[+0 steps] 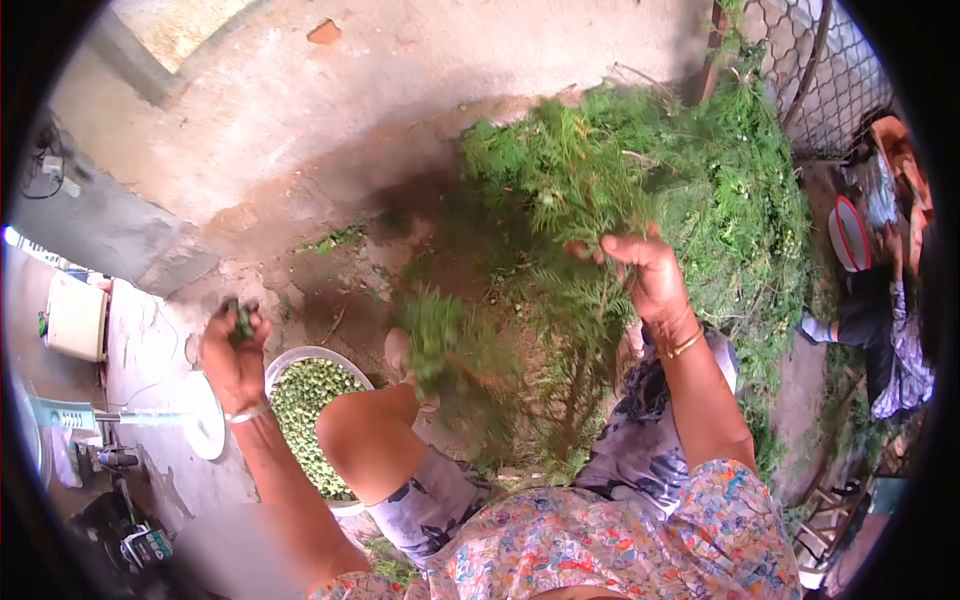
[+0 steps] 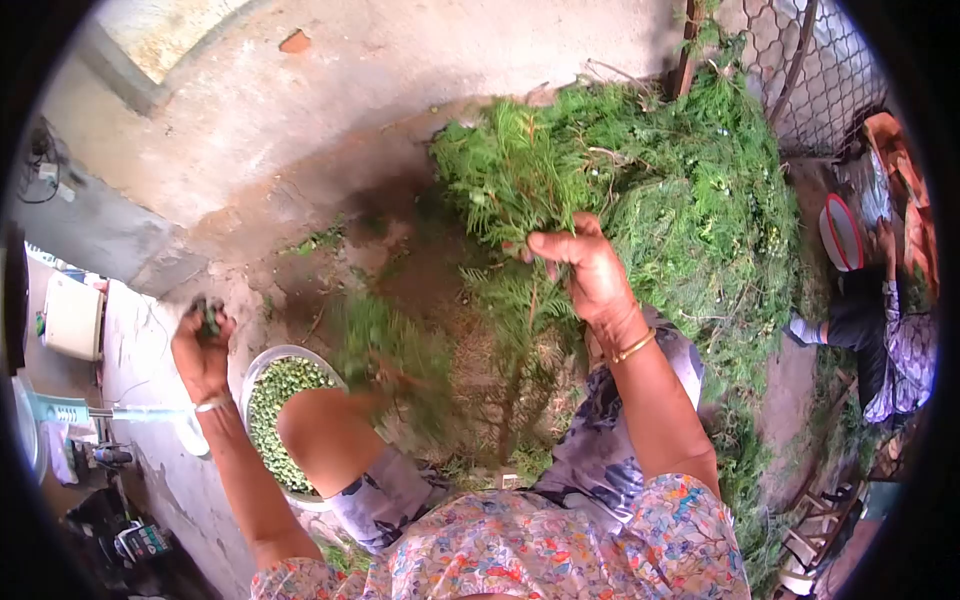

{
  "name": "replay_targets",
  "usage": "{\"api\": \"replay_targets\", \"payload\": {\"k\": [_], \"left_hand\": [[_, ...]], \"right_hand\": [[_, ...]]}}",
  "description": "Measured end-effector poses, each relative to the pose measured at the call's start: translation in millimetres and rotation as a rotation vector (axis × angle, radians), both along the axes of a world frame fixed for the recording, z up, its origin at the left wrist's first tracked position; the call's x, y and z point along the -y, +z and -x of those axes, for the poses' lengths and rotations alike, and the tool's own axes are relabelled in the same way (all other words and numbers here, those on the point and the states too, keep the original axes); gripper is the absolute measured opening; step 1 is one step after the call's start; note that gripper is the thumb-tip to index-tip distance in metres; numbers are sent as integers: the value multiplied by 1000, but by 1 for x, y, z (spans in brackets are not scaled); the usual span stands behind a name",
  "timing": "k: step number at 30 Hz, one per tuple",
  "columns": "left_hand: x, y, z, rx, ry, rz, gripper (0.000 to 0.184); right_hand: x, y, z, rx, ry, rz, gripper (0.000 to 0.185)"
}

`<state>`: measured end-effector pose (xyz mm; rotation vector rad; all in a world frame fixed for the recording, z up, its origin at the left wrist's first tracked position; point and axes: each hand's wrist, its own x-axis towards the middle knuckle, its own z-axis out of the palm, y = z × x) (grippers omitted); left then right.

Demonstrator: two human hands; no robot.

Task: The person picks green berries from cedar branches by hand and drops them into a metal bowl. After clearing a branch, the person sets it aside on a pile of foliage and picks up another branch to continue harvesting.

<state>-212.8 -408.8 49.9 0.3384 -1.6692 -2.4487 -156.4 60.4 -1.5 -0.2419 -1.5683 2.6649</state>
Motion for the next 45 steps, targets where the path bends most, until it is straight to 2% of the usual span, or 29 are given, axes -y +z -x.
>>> {"api": "replay_targets", "payload": {"k": [1, 2, 3, 5, 7, 9, 10, 12, 13, 14, 15, 17, 18, 19, 20, 21, 23, 25, 27, 29, 31, 35, 37, 41, 45], "left_hand": [[15, -7, -14, 27, 125, 129, 35], [28, -11, -28, 136, 155, 366, 41], [41, -20, -43, 250, 186, 601, 46], [97, -74, -68, 75, 196, 1153, 54], [112, -87, -93, 115, 398, 1638, 54], [117, -97, -111, 27, 654, 1657, 42], [120, -96, -117, 35, 661, 1653, 42], [127, -94, -125, 201, 640, 1441, 29], [131, -99, -126, 112, 590, 1298, 23], [136, -107, -128, 141, 539, 1252, 25], [136, -112, -131, 120, 550, 1255, 30], [154, -133, -136, -22, 443, 1558, 47], [141, -129, -138, 215, 376, 1400, 55], [121, -113, -144, 247, 217, 1492, 55], [134, -140, -148, -22, 280, 1754, 53], [123, -135, -153, -125, 319, 1875, 47], [108, -138, -163, -83, 267, 1514, 33], [56, -89, -186, 146, 32, 1107, 17], [10, -56, -206, 42, -130, 978, 8], [-9, -46, -221, -65, -310, 998, 8], [-18, -40, -234, 16, -405, 1085, 11], [-32, -55, -254, -36, -453, 1154, 18], [-46, -58, -253, -116, -279, 1270, 23], [-56, -53, -242, -195, -337, 1495, 14], [-56, -53, -233, -240, -419, 1526, 9]], "right_hand": [[3, 3, -4, 0, 29, 17, 52], [6, 7, -8, -3, 42, 39, 44], [8, 10, -13, -18, 49, 39, 44], [13, 17, -22, -52, 69, -20, 35], [20, 29, -33, -76, 93, -36, 31], [27, 38, -47, -57, 118, -67, 33], [31, 40, -52, -91, 99, -91, 33], [32, 50, -61, -58, 135, -111, 36], [33, 53, -68, -20, 166, -126, 39], [40, 53, -77, -2, 95, -47, 47], [39, 42, -77, -54, 127, -69, 52], [38, 40, -89, 18, 104, -163, 51], [40, 38, -95, 31, 89, -154, 49], [36, 28, -97, 4, 85, -199, 48], [38, 23, -101, 12, 52, -213, 47], [39, 20, -106, 18, 13, -227, 46], [35, 14, -110, 64, 20, -248, 45], [29, 7, -112, 117, 23, -275, 45], [26, -5, -111, 138, -155, -288, 43], [20, -12, -109, 140, -155, -290, 45], [12, -19, -106, 141, -118, -282, 48], [5, -31, -104, 177, -175, -282, 48], [3, -36, -103, 192, -180, -283, 48], [11, -24, -106, 162, -167, -294, 42], [15, -22, -107, 153, -190, -242, 43]]}}
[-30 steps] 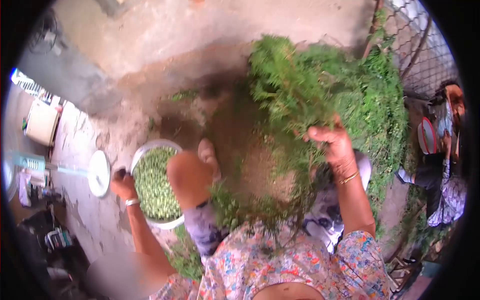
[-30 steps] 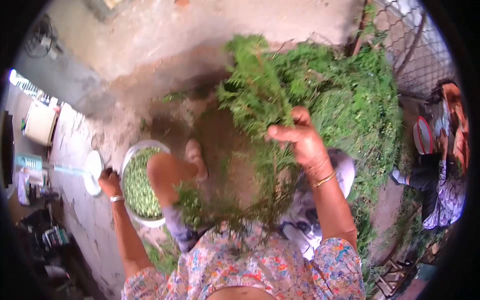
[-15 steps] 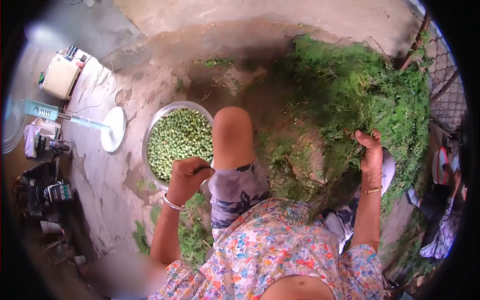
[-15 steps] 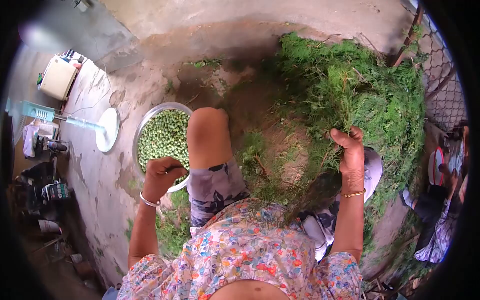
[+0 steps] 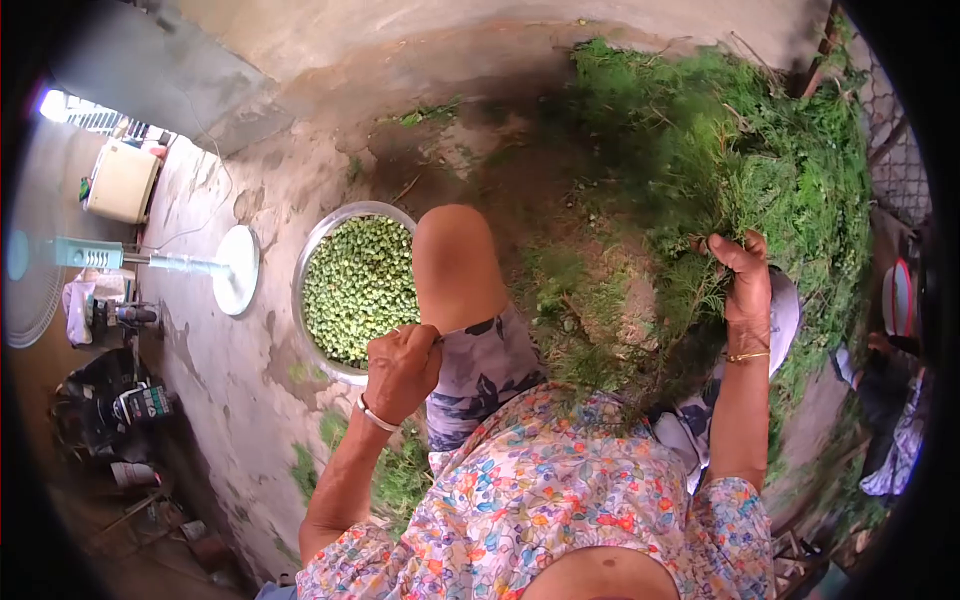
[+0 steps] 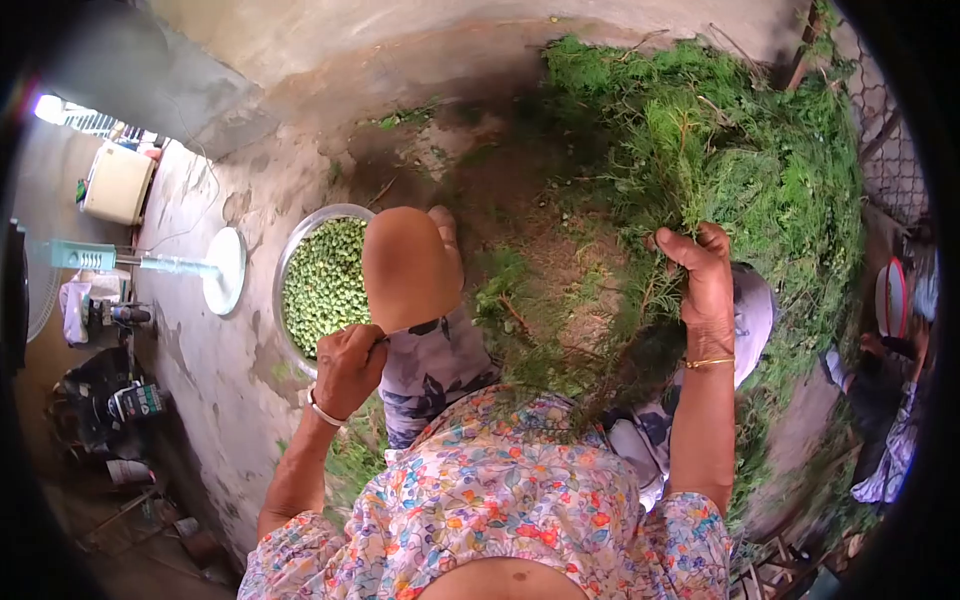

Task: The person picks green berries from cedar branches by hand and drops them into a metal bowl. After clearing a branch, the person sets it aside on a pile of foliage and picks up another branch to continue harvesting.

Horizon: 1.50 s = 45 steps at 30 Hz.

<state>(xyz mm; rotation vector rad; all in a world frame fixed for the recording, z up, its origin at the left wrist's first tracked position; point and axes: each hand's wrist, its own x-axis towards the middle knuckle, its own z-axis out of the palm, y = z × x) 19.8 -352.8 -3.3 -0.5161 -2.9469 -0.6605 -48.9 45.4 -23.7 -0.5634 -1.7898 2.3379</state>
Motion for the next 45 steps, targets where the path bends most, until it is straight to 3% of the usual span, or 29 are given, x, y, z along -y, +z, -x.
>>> {"api": "replay_targets", "payload": {"k": [6, 13, 15, 18, 20, 21, 23, 25, 27, 30, 32, 36, 39, 41, 43, 45], "left_hand": [[-12, 24, 62, -370, 30, -8, 2], [2, 10, 181, -408, 81, 201, 6], [18, -12, 219, -373, 313, 388, 11], [62, -53, 255, -217, 554, 156, 18], [27, -34, 237, -322, 575, 224, 17], [6, -22, 230, -325, 568, 218, 17], [-37, 1, 210, -517, 337, -201, 14], [-81, 17, 179, -263, 68, -507, 12], [-130, 31, 149, -101, -151, -583, 12], [-184, 27, 131, 74, -231, -656, 12], [-206, 17, 136, 308, -173, -855, 14], [-212, 15, 146, 438, -248, -883, 16], [-212, 23, 149, 227, -344, -738, 11], [-214, 30, 147, 302, -358, -746, 10], [-214, 27, 148, 371, -356, -740, 10], [-214, 22, 151, 423, -248, -751, 12]], "right_hand": [[-6, 4, 1, 14, 62, 7, 39], [-3, 7, -1, 22, 10, 53, 38], [-2, 10, -4, -6, -18, 104, 31], [-5, 16, -5, -18, 56, 154, 38], [-6, 12, -7, -35, 37, 199, 39], [-7, 10, -7, -47, 32, 253, 41], [-12, 6, -6, -65, 66, 273, 43], [-15, 4, -5, -77, 118, 289, 46], [-14, 3, -5, -90, 140, 348, 50], [-13, 7, -6, -75, 189, 335, 53], [-11, 6, -7, -60, 159, 345, 53], [-10, 9, -5, -10, 200, 301, 55], [-4, 3, -1, 13, 153, 120, 59], [-10, 3, 2, 51, 141, 4, 62], [-9, 16, 5, 52, 415, 43, 67], [-8, 9, 5, 53, 380, 61, 67]]}}
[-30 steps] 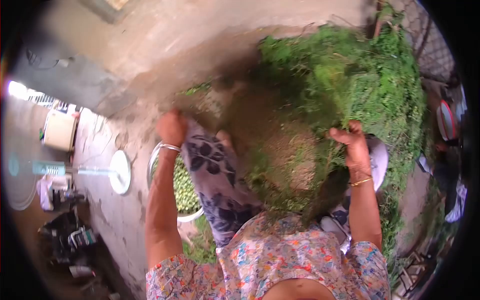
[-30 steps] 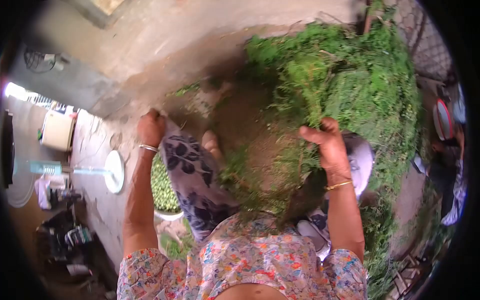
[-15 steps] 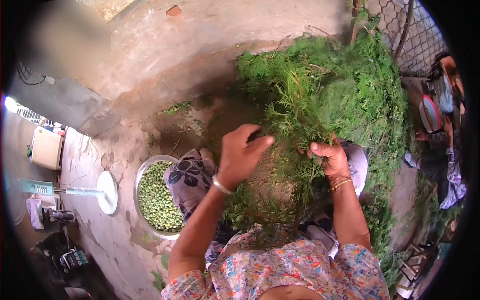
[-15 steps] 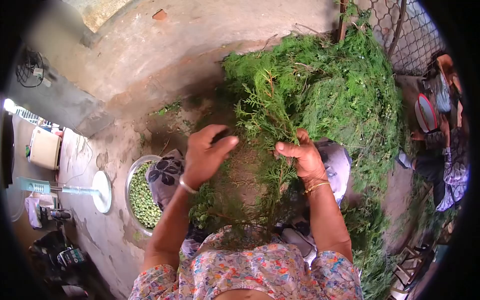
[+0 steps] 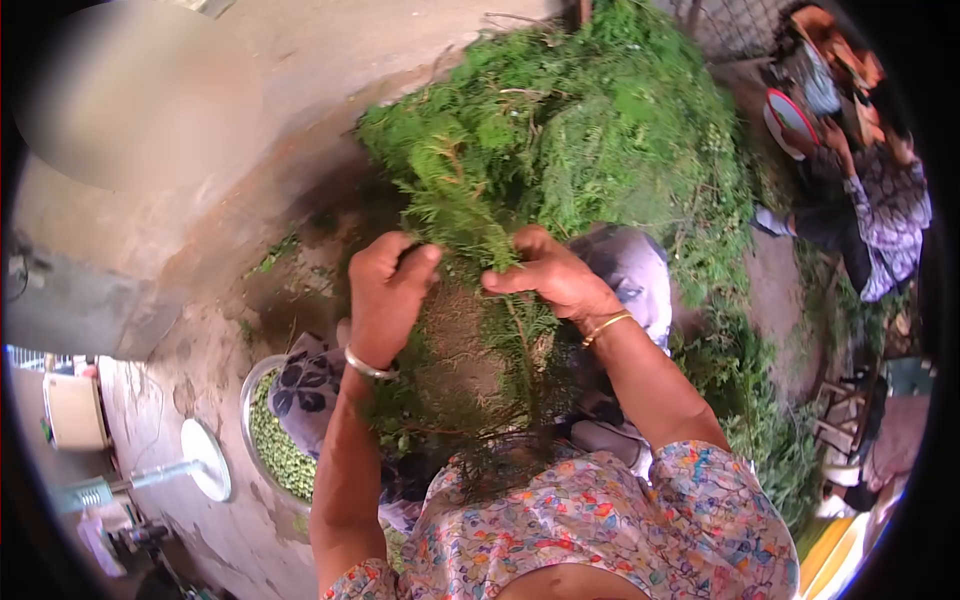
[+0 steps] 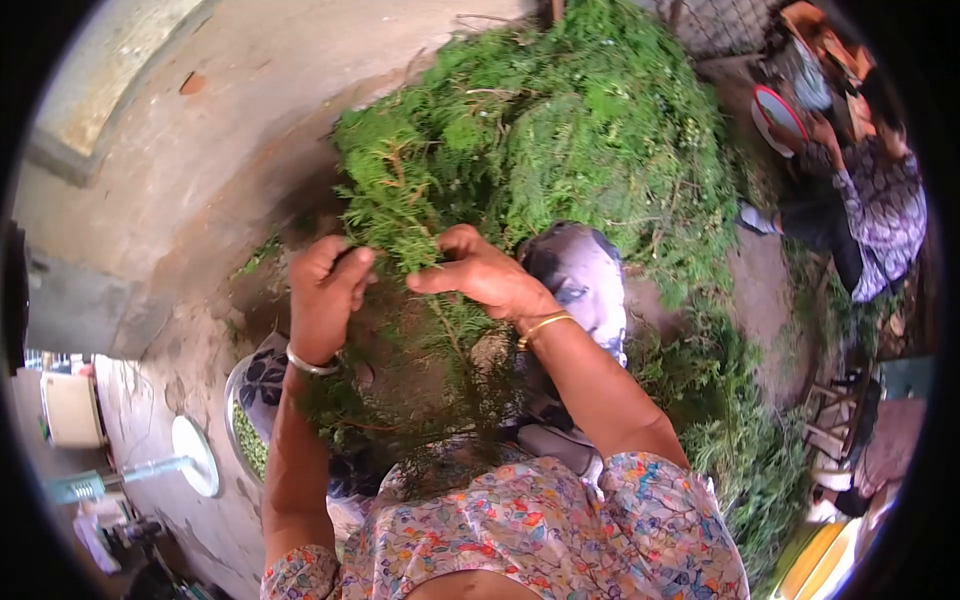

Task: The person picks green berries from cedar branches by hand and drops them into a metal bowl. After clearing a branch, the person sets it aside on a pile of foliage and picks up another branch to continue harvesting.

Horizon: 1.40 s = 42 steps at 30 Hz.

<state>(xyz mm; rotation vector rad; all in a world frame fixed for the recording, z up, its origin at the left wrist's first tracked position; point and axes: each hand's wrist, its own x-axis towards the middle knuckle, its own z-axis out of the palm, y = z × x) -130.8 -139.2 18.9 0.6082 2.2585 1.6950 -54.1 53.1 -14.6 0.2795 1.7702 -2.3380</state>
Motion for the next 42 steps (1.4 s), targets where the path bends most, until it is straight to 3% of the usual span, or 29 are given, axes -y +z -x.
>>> {"api": "replay_targets", "payload": {"k": [4, 5, 6, 7, 8, 9, 10, 13, 17, 19, 21, 22, 23, 28, 34, 39, 41, 42], "left_hand": [[-1, -5, 8, -149, 149, 86, 16], [1, 1, 14, -43, 289, 43, 15], [7, 8, 22, 64, 430, 1, 15], [23, 9, 35, 113, 458, -149, 13], [39, 10, 48, 162, 486, -302, 12], [50, 13, 54, 165, 482, -300, 12], [62, 18, 54, 231, 445, -380, 10], [84, 17, 33, 370, 383, -518, 9], [103, -3, -9, 551, 384, -629, 12], [105, -15, -32, 571, 453, -610, 10], [110, -29, -50, 587, 533, -589, 8], [115, -38, -57, 641, 451, -558, 8], [119, -41, -65, 688, 376, -528, 8], [97, -45, -85, 671, 395, -430, 15], [79, -56, -82, 751, 179, -796, 25], [65, -52, -76, 809, 111, -680, 26], [69, -72, -69, 958, 76, -688, 19], [63, -67, -70, 957, 73, -692, 19]], "right_hand": [[4, 7, -1, 7, -14, 31, 70], [5, 8, -3, 27, -6, 5, 72], [9, 6, -6, -9, -93, -3, 54], [6, 7, -7, -6, -100, -1, 54], [0, 12, -6, -50, -47, 28, 42], [-4, 14, -5, -94, 7, 57, 30], [-5, 10, -5, -70, -64, 62, 14], [-2, 4, 1, -164, -265, 230, 17], [-8, 17, -2, -97, -418, 82, 13], [-15, 17, 0, -89, -359, 70, 12], [-13, 22, 0, -93, -506, 65, 13], [-16, 21, 0, -104, -521, 69, 12], [-10, 15, 6, -104, -719, 191, 9], [-22, 12, 5, -195, -626, 127, 10], [-26, 2, 10, -131, -542, 137, 12], [2, 14, 11, -113, -640, 14, 6], [4, 15, 11, -132, -532, -15, 14], [10, 17, 12, -128, -539, -156, 22]]}}
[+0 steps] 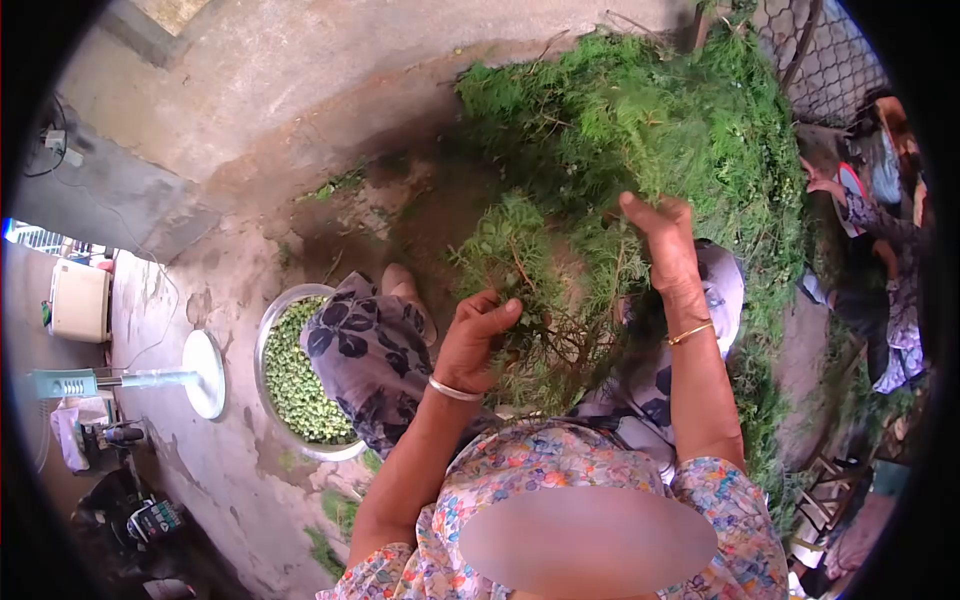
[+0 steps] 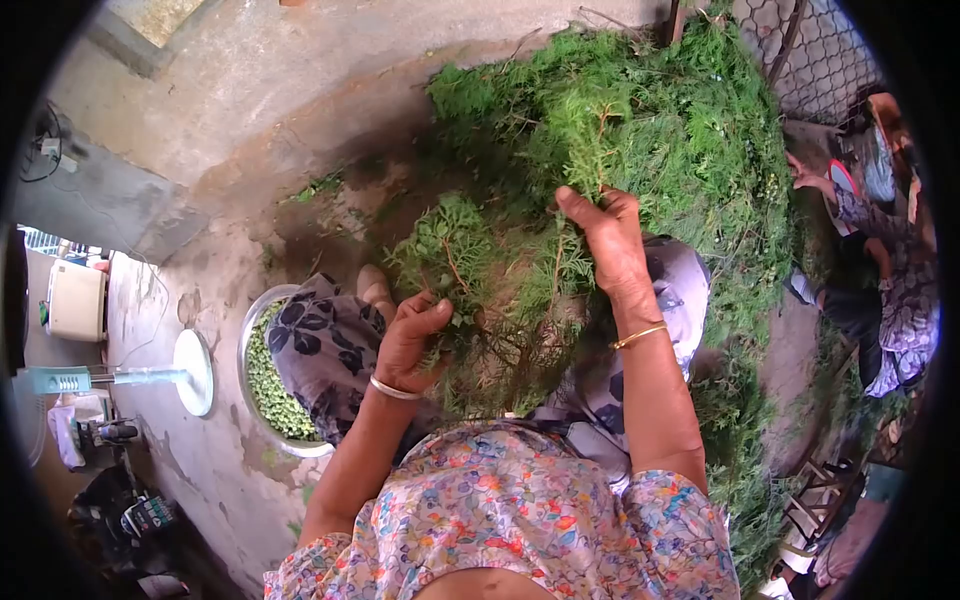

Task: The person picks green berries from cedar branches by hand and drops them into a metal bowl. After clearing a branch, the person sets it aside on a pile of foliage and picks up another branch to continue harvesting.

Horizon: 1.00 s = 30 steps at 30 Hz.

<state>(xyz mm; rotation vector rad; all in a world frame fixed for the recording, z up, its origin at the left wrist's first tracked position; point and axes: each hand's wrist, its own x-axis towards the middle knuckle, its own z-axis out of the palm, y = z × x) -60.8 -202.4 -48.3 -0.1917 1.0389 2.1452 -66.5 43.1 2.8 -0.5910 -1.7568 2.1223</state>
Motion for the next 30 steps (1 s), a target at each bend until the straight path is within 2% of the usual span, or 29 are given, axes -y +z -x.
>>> {"api": "replay_targets", "payload": {"k": [1, 2, 3, 5, 6, 7, 10, 12, 14, 15, 17, 19, 21, 23, 24, 26, 27, 30], "left_hand": [[-10, 9, -2, -35, 56, 12, 15], [-16, 14, -2, -70, 111, 26, 12], [-18, 15, -2, -74, 110, 23, 12], [-20, 15, -4, -2, 197, 7, 12], [-21, 19, -4, -1, 199, 6, 12], [-21, 25, -5, 15, 188, -13, 12], [-17, 27, -9, 22, 262, 11, 12], [-14, 2, -12, -53, 320, 68, 17], [-10, 14, -22, -101, 291, 37, 13], [-9, 21, -28, -148, 236, 4, 20], [-10, 35, -35, -121, 280, -60, 19], [-8, 55, -40, -169, 309, -176, 17], [-3, 51, -42, -184, 352, -170, 14], [1, 58, -44, -152, 362, -125, 6], [4, 51, -45, -150, 372, -133, 6], [11, 32, -45, -142, 320, -80, 10], [12, 32, -45, -141, 324, -87, 10], [14, 30, -49, -154, 294, 24, 9]], "right_hand": [[2, 2, 2, 37, -18, -133, 30], [-13, -6, 7, 396, 96, -429, 49], [-12, -9, 8, 393, 94, -431, 49], [-5, -12, 5, 173, 60, -473, 61], [-4, -10, 2, 184, 77, -478, 75], [-4, -11, 0, 184, 86, -478, 75], [-8, -30, 6, 209, -40, -92, 82], [-5, -18, -2, 176, 95, -107, 90], [3, -13, -5, 232, 164, -131, 91], [-8, -41, -1, 186, 128, -99, 83], [-10, -39, -1, 134, 238, 74, 85], [-4, -43, 1, 210, 182, 41, 85], [2, -39, -4, 297, 283, -242, 85], [-1, -48, -8, 248, 303, -273, 88], [-7, -55, -8, 341, 280, -404, 90], [10, -34, -21, 476, 265, -742, 94], [18, -27, -26, 476, 267, -749, 94], [40, -13, -43, 354, 324, -1079, 81]]}}
